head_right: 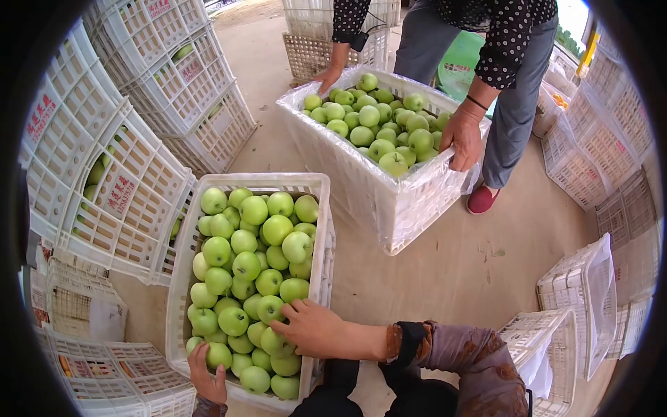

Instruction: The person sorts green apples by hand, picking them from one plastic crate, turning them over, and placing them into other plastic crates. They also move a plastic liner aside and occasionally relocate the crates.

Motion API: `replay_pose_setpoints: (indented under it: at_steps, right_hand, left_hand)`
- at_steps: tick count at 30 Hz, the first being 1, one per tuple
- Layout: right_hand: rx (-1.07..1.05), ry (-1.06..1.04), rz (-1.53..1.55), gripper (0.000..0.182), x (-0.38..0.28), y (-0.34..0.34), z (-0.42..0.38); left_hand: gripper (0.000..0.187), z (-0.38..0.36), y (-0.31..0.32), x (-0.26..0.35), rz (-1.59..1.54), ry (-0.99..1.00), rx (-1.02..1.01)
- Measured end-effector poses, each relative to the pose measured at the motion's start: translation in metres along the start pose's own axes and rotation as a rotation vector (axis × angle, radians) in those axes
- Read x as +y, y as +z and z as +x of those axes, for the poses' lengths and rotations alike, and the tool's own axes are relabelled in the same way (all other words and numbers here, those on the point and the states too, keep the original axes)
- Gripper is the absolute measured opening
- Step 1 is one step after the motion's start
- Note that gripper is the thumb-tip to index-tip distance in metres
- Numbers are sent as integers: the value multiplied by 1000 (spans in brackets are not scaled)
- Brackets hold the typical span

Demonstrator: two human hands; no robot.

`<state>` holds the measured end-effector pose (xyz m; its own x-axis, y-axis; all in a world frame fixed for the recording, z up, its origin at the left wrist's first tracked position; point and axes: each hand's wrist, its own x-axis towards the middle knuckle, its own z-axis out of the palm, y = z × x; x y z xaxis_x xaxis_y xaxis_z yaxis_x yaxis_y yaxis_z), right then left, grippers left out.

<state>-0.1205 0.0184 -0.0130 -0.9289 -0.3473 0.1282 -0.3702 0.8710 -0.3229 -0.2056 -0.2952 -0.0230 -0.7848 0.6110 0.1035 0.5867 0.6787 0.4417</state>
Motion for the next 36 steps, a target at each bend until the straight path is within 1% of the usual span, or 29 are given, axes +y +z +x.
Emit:
replay_pose_setpoints:
  at_steps: [2,3,6,8,11,16,23,27,29,31,33,35,36]
  right_hand:
    - [-186,62,87,65,3,-2,-3]
    - [-183,63,86,65,3,0,-5]
    - [-123,57,151,67,0,14,-11]
    - [43,9,136,76,1,19,-12]
    - [50,23,147,77,3,20,-12]
    - [37,30,171,77,3,23,-12]
    - [45,55,200,77,3,26,-12]
    - [47,64,226,76,1,27,-12]
    - [0,98,205,77,0,23,-12]
    - [-16,91,172,78,0,20,-12]
    - [-50,43,165,78,-2,14,-10]
    - [-124,136,130,78,-7,0,-4]
    - [-129,138,117,75,-10,-3,-1]
  left_hand:
    - [50,2,-1,3,3,-14,16]
    - [49,2,-1,5,8,-19,12]
    - [48,1,1,4,14,-23,9]
    - [47,1,1,3,15,-22,18]
    - [47,1,2,3,20,-10,29]
    - [46,1,3,4,21,-46,44]
    - [46,0,5,-1,5,-22,71]
    - [52,0,6,-1,30,-21,75]
    - [55,2,6,-1,51,-39,71]
    - [64,4,4,-3,46,-4,18]
    - [65,7,6,-3,69,-17,37]
    - [64,8,4,1,71,-31,59]
    - [63,8,3,2,69,-42,82]
